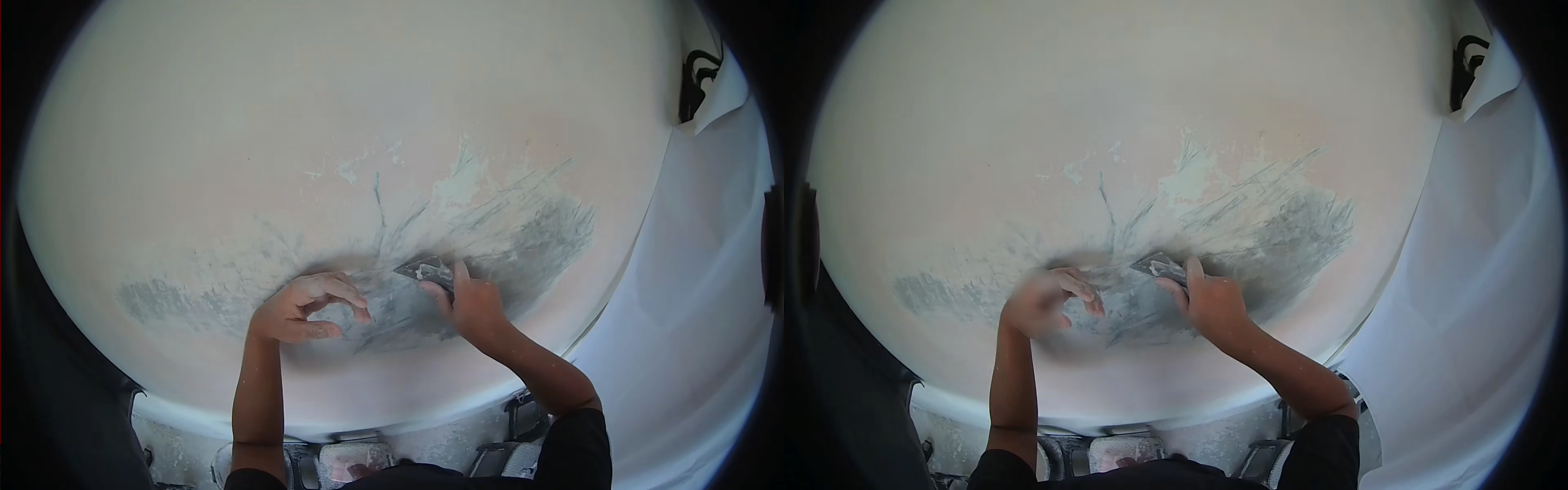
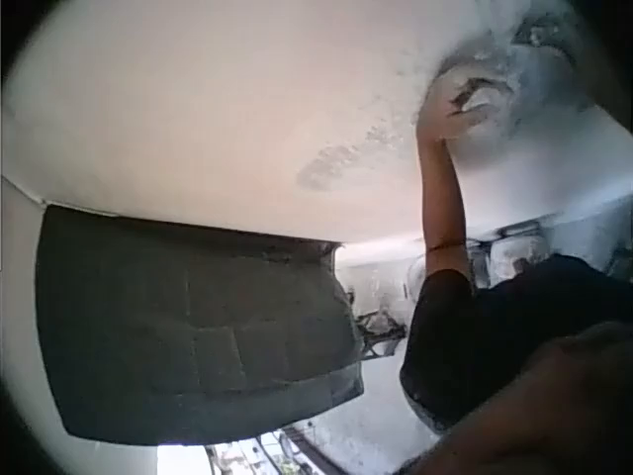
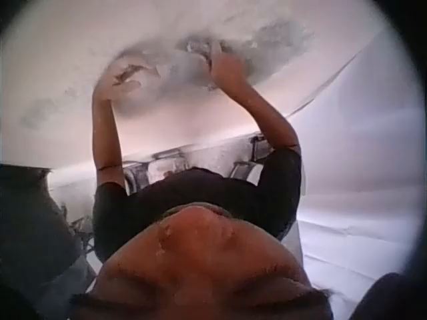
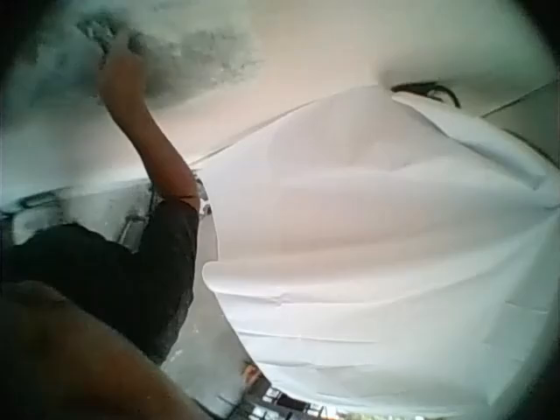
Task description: The recorder is using a putty knife to scrape and patch a wall.
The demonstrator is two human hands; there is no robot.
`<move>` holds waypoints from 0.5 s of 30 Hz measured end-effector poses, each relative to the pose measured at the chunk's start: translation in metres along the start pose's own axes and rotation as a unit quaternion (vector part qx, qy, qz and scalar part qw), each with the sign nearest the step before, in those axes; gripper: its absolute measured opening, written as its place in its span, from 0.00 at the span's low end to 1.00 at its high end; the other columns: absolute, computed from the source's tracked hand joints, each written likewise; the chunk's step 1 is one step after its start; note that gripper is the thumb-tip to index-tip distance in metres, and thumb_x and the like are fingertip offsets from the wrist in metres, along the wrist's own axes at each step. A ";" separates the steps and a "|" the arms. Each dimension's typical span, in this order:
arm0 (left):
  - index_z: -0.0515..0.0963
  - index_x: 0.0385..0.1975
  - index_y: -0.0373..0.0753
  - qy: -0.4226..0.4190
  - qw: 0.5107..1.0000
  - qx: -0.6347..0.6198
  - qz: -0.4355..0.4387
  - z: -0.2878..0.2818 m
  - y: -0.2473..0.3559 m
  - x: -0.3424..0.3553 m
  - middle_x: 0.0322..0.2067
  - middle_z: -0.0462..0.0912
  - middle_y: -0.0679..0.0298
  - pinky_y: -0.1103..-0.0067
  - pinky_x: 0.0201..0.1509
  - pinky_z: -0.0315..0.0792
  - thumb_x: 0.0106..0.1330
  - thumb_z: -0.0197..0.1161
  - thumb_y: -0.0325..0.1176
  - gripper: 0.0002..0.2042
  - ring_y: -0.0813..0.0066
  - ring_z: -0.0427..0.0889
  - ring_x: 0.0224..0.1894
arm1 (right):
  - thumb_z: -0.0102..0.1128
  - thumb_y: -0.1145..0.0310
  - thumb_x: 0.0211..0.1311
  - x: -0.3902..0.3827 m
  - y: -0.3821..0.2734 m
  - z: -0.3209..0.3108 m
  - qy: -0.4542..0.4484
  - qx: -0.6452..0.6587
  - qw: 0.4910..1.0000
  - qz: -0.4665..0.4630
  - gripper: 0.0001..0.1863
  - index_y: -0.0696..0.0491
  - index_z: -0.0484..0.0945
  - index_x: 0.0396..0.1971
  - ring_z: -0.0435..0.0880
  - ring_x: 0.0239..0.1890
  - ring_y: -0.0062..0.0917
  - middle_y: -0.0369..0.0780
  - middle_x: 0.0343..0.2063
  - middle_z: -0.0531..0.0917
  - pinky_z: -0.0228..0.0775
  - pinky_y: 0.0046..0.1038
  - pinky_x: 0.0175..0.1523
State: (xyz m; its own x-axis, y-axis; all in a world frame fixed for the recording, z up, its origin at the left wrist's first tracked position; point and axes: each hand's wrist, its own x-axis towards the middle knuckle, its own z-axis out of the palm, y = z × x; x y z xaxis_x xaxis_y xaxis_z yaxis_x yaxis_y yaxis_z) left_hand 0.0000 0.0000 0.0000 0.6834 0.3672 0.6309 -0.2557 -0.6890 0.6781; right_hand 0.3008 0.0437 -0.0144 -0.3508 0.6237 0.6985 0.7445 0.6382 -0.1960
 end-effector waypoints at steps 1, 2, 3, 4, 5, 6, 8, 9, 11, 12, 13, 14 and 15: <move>0.75 0.56 0.35 0.000 1.000 0.008 -0.006 0.000 0.001 0.002 0.46 0.80 0.54 0.67 0.57 0.73 0.61 0.69 0.27 0.22 0.61 0.82 0.49 | 0.56 0.45 0.67 0.004 0.002 -0.003 0.028 -0.006 1.000 0.010 0.27 0.59 0.70 0.42 0.83 0.17 0.41 0.46 0.13 0.79 0.76 0.39 0.24; 0.75 0.55 0.34 0.000 1.000 0.016 -0.012 -0.001 0.001 0.003 0.44 0.80 0.55 0.68 0.55 0.74 0.61 0.69 0.26 0.21 0.62 0.82 0.49 | 0.56 0.46 0.68 0.008 0.004 -0.004 0.055 -0.012 0.998 0.020 0.26 0.59 0.70 0.41 0.82 0.15 0.40 0.45 0.12 0.78 0.74 0.39 0.23; 0.75 0.55 0.34 0.000 1.000 0.014 -0.014 0.001 0.003 0.003 0.44 0.80 0.55 0.68 0.55 0.74 0.61 0.69 0.26 0.21 0.62 0.82 0.49 | 0.56 0.46 0.68 0.010 0.004 -0.007 0.054 -0.011 0.998 0.021 0.26 0.59 0.70 0.41 0.82 0.15 0.40 0.45 0.12 0.78 0.74 0.39 0.23; 0.75 0.55 0.34 0.005 1.000 0.006 -0.015 0.002 0.003 0.003 0.44 0.79 0.56 0.67 0.55 0.75 0.61 0.69 0.25 0.21 0.62 0.82 0.49 | 0.57 0.47 0.68 0.012 0.005 -0.008 0.095 0.015 0.995 0.040 0.25 0.59 0.70 0.39 0.81 0.15 0.42 0.45 0.11 0.77 0.73 0.38 0.22; 0.76 0.54 0.34 0.010 1.000 -0.003 -0.016 0.004 0.004 0.002 0.43 0.78 0.56 0.67 0.55 0.75 0.61 0.68 0.25 0.20 0.62 0.82 0.49 | 0.57 0.48 0.68 0.012 0.004 -0.010 0.135 0.040 0.988 0.059 0.25 0.59 0.70 0.38 0.81 0.14 0.43 0.45 0.11 0.77 0.72 0.38 0.21; 0.76 0.54 0.34 0.012 1.000 0.002 -0.016 0.006 0.006 0.003 0.43 0.78 0.56 0.67 0.55 0.75 0.61 0.68 0.25 0.20 0.62 0.82 0.49 | 0.57 0.48 0.68 0.006 0.000 -0.008 0.136 0.043 0.988 0.055 0.25 0.59 0.70 0.38 0.81 0.14 0.43 0.45 0.11 0.77 0.72 0.38 0.21; 0.76 0.54 0.34 0.032 0.999 -0.021 -0.020 0.008 0.008 -0.001 0.42 0.77 0.57 0.65 0.55 0.75 0.62 0.67 0.23 0.19 0.61 0.82 0.49 | 0.57 0.49 0.68 -0.009 -0.012 0.003 -0.004 -0.036 0.997 -0.066 0.24 0.58 0.68 0.36 0.80 0.15 0.45 0.46 0.11 0.76 0.71 0.38 0.20; 0.76 0.54 0.34 0.028 0.999 -0.023 -0.016 0.007 0.006 0.001 0.42 0.77 0.57 0.65 0.55 0.75 0.62 0.67 0.23 0.19 0.61 0.82 0.49 | 0.57 0.49 0.68 -0.003 -0.009 -0.005 -0.002 -0.041 0.997 -0.064 0.24 0.58 0.68 0.36 0.80 0.15 0.45 0.46 0.11 0.76 0.71 0.38 0.20; 0.76 0.54 0.34 0.027 0.999 -0.017 -0.026 0.008 0.007 0.001 0.42 0.76 0.57 0.64 0.55 0.76 0.62 0.66 0.23 0.19 0.60 0.82 0.48 | 0.56 0.48 0.68 0.017 0.000 -0.025 0.132 -0.004 0.989 0.064 0.24 0.57 0.68 0.35 0.80 0.16 0.46 0.46 0.10 0.76 0.71 0.39 0.20; 0.76 0.54 0.34 0.027 0.999 -0.017 -0.024 0.010 0.006 0.006 0.42 0.76 0.57 0.64 0.55 0.76 0.62 0.66 0.23 0.19 0.60 0.82 0.48 | 0.56 0.49 0.68 0.016 0.005 -0.019 0.165 0.053 0.983 0.057 0.22 0.56 0.68 0.32 0.80 0.15 0.45 0.46 0.10 0.76 0.71 0.39 0.20; 0.76 0.53 0.34 0.033 0.999 -0.025 -0.020 0.009 0.006 0.005 0.42 0.76 0.57 0.65 0.55 0.76 0.63 0.65 0.22 0.18 0.60 0.83 0.48 | 0.56 0.49 0.68 0.009 0.000 -0.010 0.161 0.057 0.984 0.056 0.22 0.56 0.68 0.32 0.80 0.15 0.45 0.46 0.10 0.76 0.71 0.39 0.20; 0.76 0.52 0.34 0.038 0.999 -0.033 -0.017 0.010 0.005 0.002 0.42 0.76 0.57 0.65 0.54 0.76 0.63 0.65 0.21 0.17 0.61 0.83 0.48 | 0.57 0.50 0.68 -0.005 -0.008 0.000 0.076 0.015 0.997 0.013 0.22 0.56 0.68 0.32 0.80 0.15 0.45 0.46 0.11 0.76 0.72 0.40 0.21; 0.76 0.52 0.34 0.042 0.998 -0.033 -0.021 0.012 0.002 -0.003 0.42 0.76 0.57 0.65 0.54 0.76 0.63 0.65 0.21 0.17 0.61 0.83 0.48 | 0.58 0.51 0.68 -0.020 -0.015 0.011 -0.009 -0.026 0.999 -0.030 0.22 0.57 0.68 0.32 0.79 0.15 0.46 0.47 0.11 0.76 0.72 0.40 0.21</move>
State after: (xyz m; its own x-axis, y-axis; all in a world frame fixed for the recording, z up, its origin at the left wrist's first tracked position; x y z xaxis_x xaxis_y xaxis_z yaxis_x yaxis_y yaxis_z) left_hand 0.0059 -0.0096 -0.0048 0.6362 0.4481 0.6280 -0.2744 -0.6293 0.7271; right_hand 0.2904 0.0266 -0.0323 -0.4060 0.5928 0.6955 0.7497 0.6513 -0.1175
